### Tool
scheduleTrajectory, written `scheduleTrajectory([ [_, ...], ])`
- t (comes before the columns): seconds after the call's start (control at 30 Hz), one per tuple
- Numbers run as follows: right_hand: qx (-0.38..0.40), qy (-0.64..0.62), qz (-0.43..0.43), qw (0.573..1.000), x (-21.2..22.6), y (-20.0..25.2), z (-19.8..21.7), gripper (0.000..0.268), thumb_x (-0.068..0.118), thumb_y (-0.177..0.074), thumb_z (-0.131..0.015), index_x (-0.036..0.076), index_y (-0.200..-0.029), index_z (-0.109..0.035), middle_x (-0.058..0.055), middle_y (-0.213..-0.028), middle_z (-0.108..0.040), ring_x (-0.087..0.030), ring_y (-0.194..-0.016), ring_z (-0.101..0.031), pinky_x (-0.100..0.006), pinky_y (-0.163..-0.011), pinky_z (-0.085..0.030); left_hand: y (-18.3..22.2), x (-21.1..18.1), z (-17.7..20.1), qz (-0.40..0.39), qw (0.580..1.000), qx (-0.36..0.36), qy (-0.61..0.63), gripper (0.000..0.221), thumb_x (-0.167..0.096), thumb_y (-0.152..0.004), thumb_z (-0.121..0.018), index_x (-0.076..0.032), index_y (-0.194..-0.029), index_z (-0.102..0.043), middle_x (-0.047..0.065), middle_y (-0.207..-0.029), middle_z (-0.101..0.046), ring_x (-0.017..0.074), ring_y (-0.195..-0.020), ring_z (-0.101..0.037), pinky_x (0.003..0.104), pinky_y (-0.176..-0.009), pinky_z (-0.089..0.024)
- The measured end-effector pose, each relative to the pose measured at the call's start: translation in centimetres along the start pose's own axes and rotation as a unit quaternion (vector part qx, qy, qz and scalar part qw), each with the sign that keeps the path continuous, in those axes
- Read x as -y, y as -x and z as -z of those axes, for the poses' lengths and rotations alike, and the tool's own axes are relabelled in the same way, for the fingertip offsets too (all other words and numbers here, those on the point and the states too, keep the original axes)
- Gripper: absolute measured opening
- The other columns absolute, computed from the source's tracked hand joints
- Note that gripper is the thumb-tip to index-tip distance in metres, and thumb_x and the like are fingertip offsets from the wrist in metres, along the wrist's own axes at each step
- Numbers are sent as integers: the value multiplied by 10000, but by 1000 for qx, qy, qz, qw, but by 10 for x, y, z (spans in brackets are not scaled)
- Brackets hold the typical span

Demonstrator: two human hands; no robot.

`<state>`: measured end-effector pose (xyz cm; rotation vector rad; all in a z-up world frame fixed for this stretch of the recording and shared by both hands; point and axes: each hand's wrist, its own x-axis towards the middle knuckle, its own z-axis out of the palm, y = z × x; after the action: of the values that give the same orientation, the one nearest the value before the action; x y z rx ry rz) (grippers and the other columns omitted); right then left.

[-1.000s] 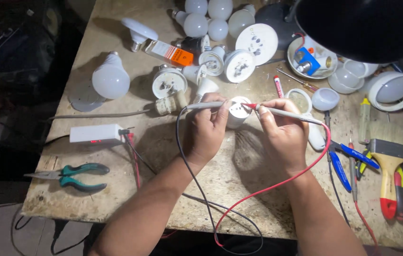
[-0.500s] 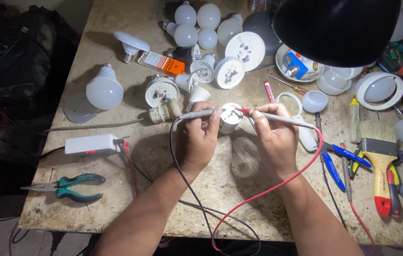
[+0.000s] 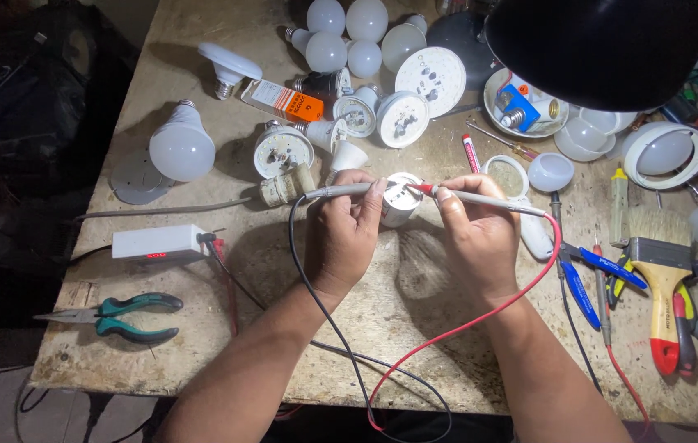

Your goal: Testing and repairing LED bulbs using multimeter probes and hand tools at a workbench

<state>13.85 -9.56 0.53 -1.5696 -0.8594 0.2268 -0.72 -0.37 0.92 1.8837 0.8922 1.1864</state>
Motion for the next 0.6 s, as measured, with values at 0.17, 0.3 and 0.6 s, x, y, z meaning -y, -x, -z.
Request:
scheduleTrajectory([
  [0.17, 2, -5, 3, 1000, 3, 1, -1, 61, 29, -924, -711, 15, -983, -719, -125, -839, -723, -115, -797, -651, -298, -737, -551, -1, -1, 2, -6, 1000, 2, 6, 179, -293, -1021, -613, -145, -920, -601, 130, -643, -712, 339, -641, -734, 397, -591, -571],
  [0.3, 1, 1, 7, 1000, 7, 1, 0, 63, 20, -921, -711, 14, -982, -724, -123, -830, -720, -109, -787, -643, -295, -724, -546, -1, 1, 1, -9, 1000, 6, -2, 186, -312, -1020, -614, -149, -932, -599, 133, -659, -718, 351, -656, -738, 407, -590, -574],
  [0.6, -15, -30, 6, 999, 19, 5, -13, 57, 2, -907, -710, 0, -962, -725, -98, -765, -688, -86, -739, -610, -268, -684, -525, -2, 1, 2, -15, 1000, 8, -14, 140, -283, -1013, -602, -159, -950, -589, 114, -640, -711, 353, -671, -742, 413, -583, -578],
])
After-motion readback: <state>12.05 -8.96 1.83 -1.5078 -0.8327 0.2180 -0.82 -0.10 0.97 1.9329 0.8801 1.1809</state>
